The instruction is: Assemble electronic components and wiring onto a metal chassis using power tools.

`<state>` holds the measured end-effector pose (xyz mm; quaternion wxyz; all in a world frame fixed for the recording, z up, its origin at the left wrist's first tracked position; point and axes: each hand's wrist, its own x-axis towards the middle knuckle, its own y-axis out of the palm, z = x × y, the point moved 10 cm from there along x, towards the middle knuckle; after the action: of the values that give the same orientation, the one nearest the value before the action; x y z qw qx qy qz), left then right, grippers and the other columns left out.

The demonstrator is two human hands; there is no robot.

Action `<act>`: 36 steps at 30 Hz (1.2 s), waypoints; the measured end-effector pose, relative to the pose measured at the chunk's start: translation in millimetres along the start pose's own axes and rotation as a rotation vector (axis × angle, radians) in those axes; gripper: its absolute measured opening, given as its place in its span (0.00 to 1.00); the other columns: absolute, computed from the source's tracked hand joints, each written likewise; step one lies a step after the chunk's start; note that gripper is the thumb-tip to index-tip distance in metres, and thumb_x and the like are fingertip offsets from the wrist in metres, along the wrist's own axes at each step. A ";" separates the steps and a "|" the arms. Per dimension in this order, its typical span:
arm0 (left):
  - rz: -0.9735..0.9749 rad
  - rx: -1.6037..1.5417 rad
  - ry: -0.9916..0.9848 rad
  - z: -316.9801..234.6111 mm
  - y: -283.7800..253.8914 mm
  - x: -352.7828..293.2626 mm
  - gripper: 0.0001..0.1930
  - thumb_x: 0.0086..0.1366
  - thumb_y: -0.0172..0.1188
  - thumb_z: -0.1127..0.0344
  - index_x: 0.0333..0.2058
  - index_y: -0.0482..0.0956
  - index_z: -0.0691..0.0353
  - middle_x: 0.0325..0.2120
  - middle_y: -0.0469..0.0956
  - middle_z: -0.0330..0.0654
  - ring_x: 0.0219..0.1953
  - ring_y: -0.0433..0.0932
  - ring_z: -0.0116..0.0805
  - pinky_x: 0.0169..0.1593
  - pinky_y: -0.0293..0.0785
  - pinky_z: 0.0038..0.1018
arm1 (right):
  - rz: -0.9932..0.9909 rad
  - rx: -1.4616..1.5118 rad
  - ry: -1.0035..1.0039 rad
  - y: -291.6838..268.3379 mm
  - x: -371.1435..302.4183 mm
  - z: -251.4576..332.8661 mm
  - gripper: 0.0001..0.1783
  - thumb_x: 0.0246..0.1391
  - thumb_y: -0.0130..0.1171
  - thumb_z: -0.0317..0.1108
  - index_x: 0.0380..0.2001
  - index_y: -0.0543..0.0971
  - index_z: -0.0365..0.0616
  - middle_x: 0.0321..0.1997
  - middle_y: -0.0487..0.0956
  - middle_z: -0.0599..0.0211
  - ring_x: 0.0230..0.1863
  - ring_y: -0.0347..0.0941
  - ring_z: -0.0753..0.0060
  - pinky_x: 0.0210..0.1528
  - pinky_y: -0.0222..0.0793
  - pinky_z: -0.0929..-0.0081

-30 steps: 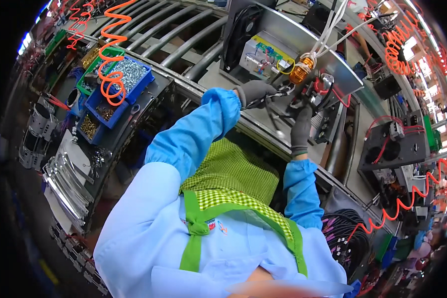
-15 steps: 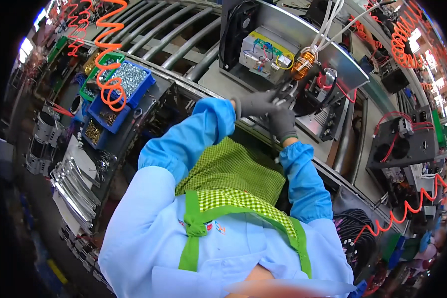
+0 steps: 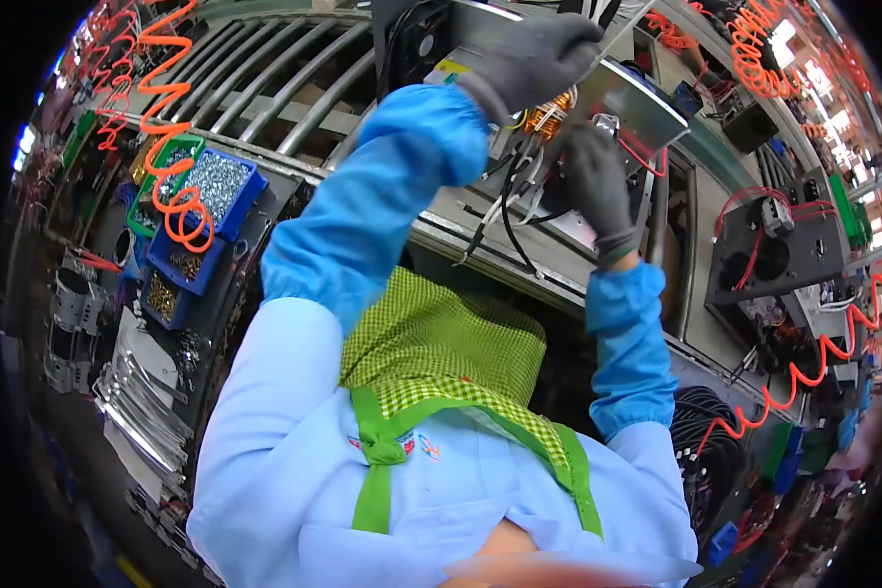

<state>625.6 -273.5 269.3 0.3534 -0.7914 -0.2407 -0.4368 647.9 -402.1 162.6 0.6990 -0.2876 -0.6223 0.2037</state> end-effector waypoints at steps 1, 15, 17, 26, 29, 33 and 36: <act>0.065 0.039 0.107 -5.1 20.2 4.5 0.16 0.60 0.55 0.62 0.47 0.75 0.56 0.33 0.79 0.47 0.36 0.80 0.44 0.41 0.76 0.32 | 0.029 0.152 0.162 8.2 -1.2 9.0 0.14 0.57 0.54 0.41 0.35 0.78 0.40 0.47 0.73 0.49 0.46 0.72 0.50 0.48 0.69 0.64; 0.313 -0.239 -0.013 9.3 145.9 -13.7 0.11 0.64 0.56 0.60 0.43 0.76 0.55 0.35 0.78 0.44 0.40 0.78 0.42 0.42 0.76 0.32 | -0.119 0.320 1.028 9.6 -190.6 -49.4 0.14 0.60 0.52 0.38 0.41 0.77 0.39 0.29 0.76 0.59 0.28 0.72 0.64 0.30 0.66 0.69; 0.395 -0.163 0.130 -3.1 133.7 -39.9 0.12 0.63 0.56 0.60 0.43 0.76 0.55 0.37 0.77 0.43 0.42 0.77 0.41 0.43 0.75 0.34 | -0.151 0.144 0.874 -27.9 -170.6 -64.0 0.15 0.61 0.52 0.40 0.39 0.78 0.39 0.25 0.75 0.66 0.26 0.70 0.73 0.28 0.65 0.73; 0.869 0.488 0.539 13.1 168.0 -160.4 0.08 0.52 0.56 0.64 0.32 0.78 0.51 0.38 0.76 0.33 0.49 0.69 0.35 0.48 0.68 0.33 | -0.347 0.941 1.027 -17.9 -100.0 -160.5 0.17 0.63 0.49 0.46 0.29 0.75 0.43 0.19 0.66 0.77 0.20 0.58 0.87 0.22 0.53 0.84; 0.794 0.516 0.522 12.9 176.0 -156.7 0.04 0.51 0.55 0.66 0.26 0.78 0.52 0.30 0.76 0.34 0.46 0.71 0.35 0.48 0.69 0.30 | -0.340 1.450 1.116 34.1 -79.5 -144.9 0.18 0.63 0.48 0.48 0.26 0.73 0.48 0.15 0.59 0.82 0.15 0.50 0.88 0.16 0.44 0.83; 0.781 0.558 0.481 26.7 175.7 -153.8 0.03 0.51 0.55 0.66 0.25 0.78 0.53 0.30 0.76 0.36 0.46 0.71 0.36 0.48 0.69 0.31 | -0.292 1.265 1.090 33.3 -78.6 -151.5 0.19 0.63 0.48 0.50 0.31 0.73 0.46 0.17 0.63 0.81 0.16 0.56 0.86 0.16 0.49 0.84; 0.900 0.506 0.333 45.3 164.2 -158.0 0.08 0.51 0.55 0.68 0.32 0.77 0.54 0.37 0.76 0.40 0.49 0.70 0.40 0.51 0.68 0.33 | -0.291 1.153 1.038 1.1 -68.2 -116.6 0.18 0.63 0.48 0.49 0.38 0.73 0.44 0.25 0.71 0.76 0.24 0.66 0.83 0.23 0.59 0.87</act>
<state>683.0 -354.2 59.2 0.7184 -0.6266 0.0836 -0.2902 753.3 -462.4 103.5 0.9586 0.1461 -0.0441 0.2406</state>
